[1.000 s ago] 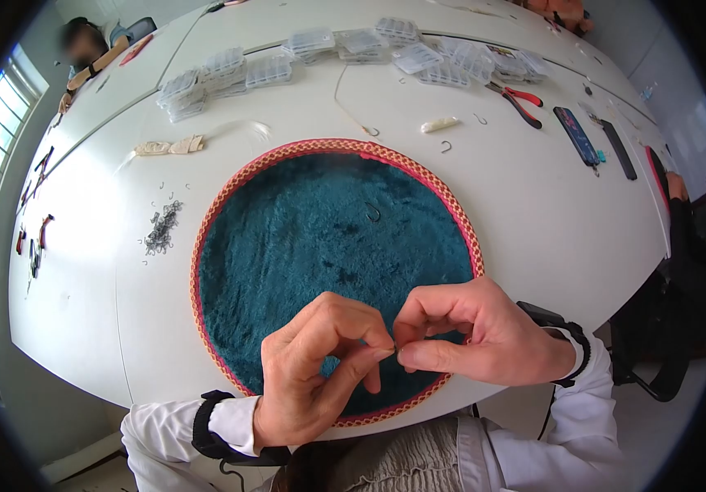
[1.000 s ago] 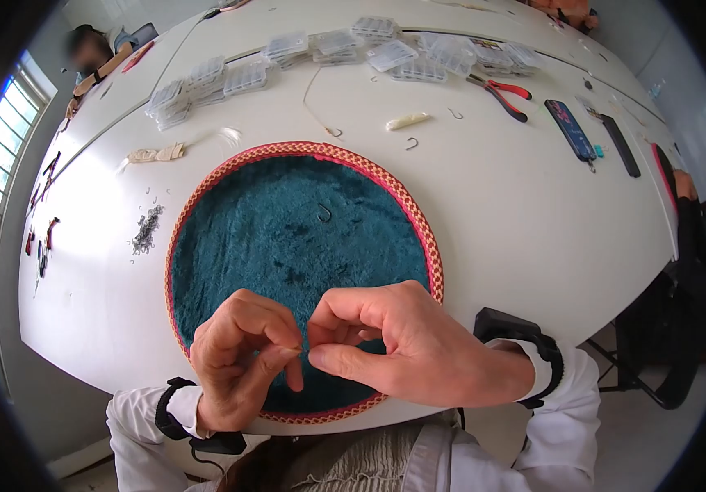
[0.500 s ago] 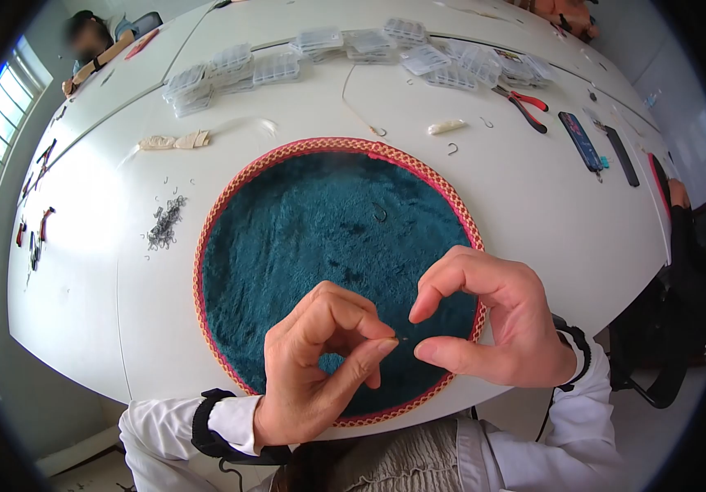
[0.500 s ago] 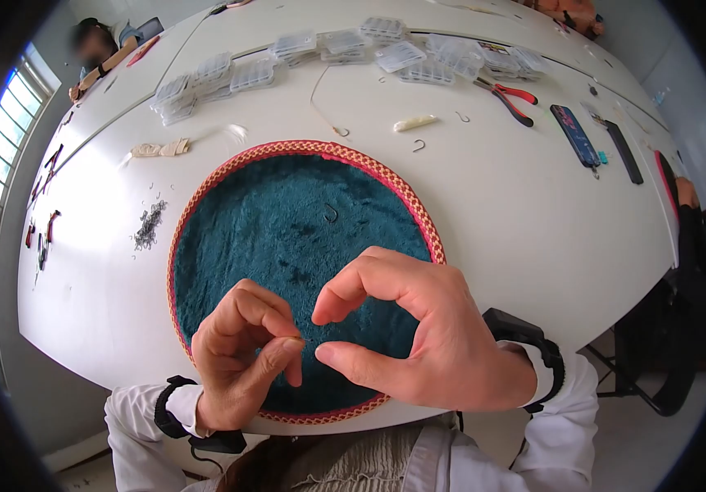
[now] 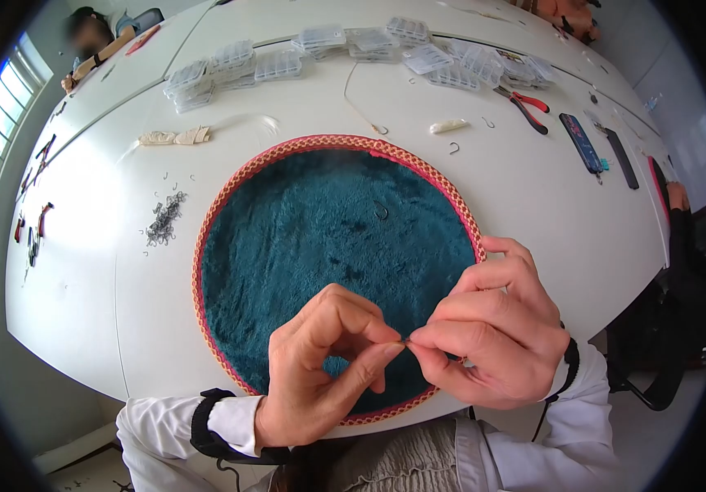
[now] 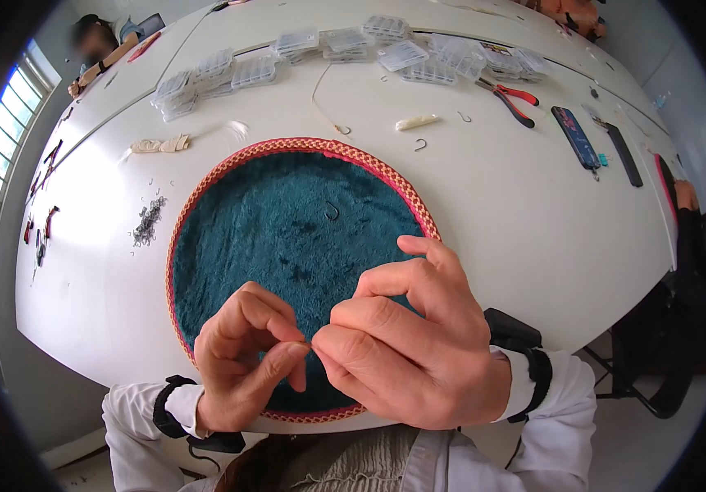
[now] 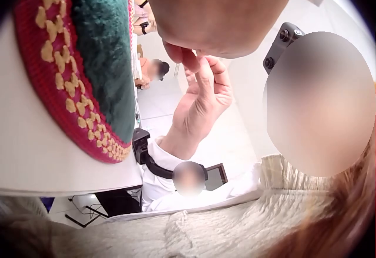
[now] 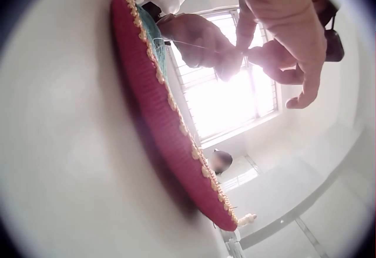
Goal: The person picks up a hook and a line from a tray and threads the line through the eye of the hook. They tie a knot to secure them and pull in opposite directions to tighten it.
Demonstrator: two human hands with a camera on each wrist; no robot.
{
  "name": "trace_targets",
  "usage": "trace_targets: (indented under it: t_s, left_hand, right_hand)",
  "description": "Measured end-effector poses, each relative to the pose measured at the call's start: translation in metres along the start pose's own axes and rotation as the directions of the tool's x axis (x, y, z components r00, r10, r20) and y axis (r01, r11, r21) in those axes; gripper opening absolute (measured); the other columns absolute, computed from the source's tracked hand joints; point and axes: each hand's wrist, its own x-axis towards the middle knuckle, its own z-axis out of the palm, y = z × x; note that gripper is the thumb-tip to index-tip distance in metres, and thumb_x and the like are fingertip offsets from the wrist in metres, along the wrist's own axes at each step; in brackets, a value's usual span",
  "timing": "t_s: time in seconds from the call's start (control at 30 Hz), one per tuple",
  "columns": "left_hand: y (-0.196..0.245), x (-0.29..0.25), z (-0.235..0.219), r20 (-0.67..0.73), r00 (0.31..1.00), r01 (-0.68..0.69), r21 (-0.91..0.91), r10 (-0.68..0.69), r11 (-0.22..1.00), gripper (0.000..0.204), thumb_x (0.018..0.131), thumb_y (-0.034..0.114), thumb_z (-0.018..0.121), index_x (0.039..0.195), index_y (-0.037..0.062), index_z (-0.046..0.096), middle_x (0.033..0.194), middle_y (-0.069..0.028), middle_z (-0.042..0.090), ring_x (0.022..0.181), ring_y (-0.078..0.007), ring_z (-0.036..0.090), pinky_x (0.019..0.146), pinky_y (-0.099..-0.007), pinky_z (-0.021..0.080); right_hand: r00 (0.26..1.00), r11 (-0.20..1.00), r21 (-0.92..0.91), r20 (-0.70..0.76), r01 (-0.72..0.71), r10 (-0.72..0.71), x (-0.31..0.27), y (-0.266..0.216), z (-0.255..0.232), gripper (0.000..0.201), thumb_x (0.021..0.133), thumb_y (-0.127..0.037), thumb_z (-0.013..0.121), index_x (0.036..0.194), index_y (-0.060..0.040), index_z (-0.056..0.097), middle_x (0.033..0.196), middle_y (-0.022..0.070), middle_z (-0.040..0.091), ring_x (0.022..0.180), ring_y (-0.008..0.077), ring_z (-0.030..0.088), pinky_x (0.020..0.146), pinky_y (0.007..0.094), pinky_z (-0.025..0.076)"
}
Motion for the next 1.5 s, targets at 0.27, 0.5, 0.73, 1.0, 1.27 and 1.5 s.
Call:
trace_targets:
  t_s: [0.27,0.5,0.73,1.0,1.27,1.5]
  left_hand:
    - [0.000,0.002,0.001,0.008,0.997,-0.078,0.107,0.078,0.991,0.008,0.079,-0.007,0.058,0.084,-0.0024,0.053,0.087,-0.0090,0.051,0.057,-0.0090,0.057,0.046,-0.0200,0.045]
    - [0.004,0.006,-0.006,0.148,0.949,-0.314,0.392,0.277,0.865,0.012,0.075,-0.008,0.057,0.083,0.0007,0.057,0.087,-0.0080,0.055,0.056,-0.0114,0.058,0.046,-0.0218,0.047]
    - [0.012,0.015,-0.012,0.305,0.893,-0.438,0.416,0.331,0.797,0.008,0.074,-0.008,0.058,0.078,-0.0007,0.058,0.083,-0.0116,0.055,0.054,-0.0121,0.057,0.046,-0.0210,0.046]
    - [0.008,0.013,-0.008,0.020,1.000,0.004,0.024,-0.005,1.000,0.008,0.081,-0.005,0.057,0.084,-0.0016,0.050,0.088,-0.0099,0.052,0.058,-0.0090,0.056,0.046,-0.0203,0.045]
    - [0.012,0.010,-0.005,0.002,0.979,0.202,-0.214,-0.206,0.956,0.008,0.083,0.000,0.056,0.081,-0.0021,0.049,0.081,-0.0079,0.048,0.055,-0.0090,0.052,0.044,-0.0200,0.046]
    - [0.015,0.006,-0.001,0.057,0.933,0.355,-0.324,-0.356,0.877,0.008,0.084,0.002,0.056,0.081,-0.0011,0.049,0.079,-0.0075,0.050,0.052,-0.0093,0.051,0.042,-0.0206,0.045]
  right_hand:
    - [1.000,0.999,-0.039,0.002,0.011,-0.011,0.000,-0.002,0.000,0.017,0.051,-0.005,0.067,0.066,-0.0078,0.061,0.069,-0.0015,0.056,0.068,0.0168,0.054,0.076,0.0466,0.043]
    - [0.896,0.808,0.412,0.327,-0.421,0.300,0.004,0.007,-0.004,0.012,0.060,-0.003,0.067,0.069,-0.0065,0.060,0.067,0.0014,0.058,0.067,0.0157,0.054,0.069,0.0324,0.045]
    - [0.577,0.215,0.536,0.759,-0.817,0.301,0.006,0.018,-0.009,0.006,0.074,-0.009,0.067,0.077,-0.0058,0.063,0.073,-0.0016,0.060,0.071,0.0078,0.053,0.069,0.0238,0.041]
    - [0.661,0.236,0.634,0.600,-0.736,0.450,0.007,0.015,-0.008,0.019,0.073,-0.019,0.071,0.085,-0.0064,0.063,0.077,-0.0011,0.061,0.075,0.0083,0.053,0.073,0.0273,0.041]
    - [1.000,0.994,-0.106,0.022,0.022,-0.020,0.005,-0.001,-0.007,0.030,0.053,-0.016,0.078,0.079,-0.0108,0.064,0.075,-0.0005,0.058,0.075,0.0216,0.050,0.083,0.0437,0.039]
    - [0.998,0.980,-0.190,-0.023,0.056,-0.061,0.000,-0.001,0.000,0.020,0.053,-0.013,0.074,0.071,-0.0130,0.065,0.068,-0.0035,0.057,0.072,0.0200,0.051,0.085,0.0513,0.037]
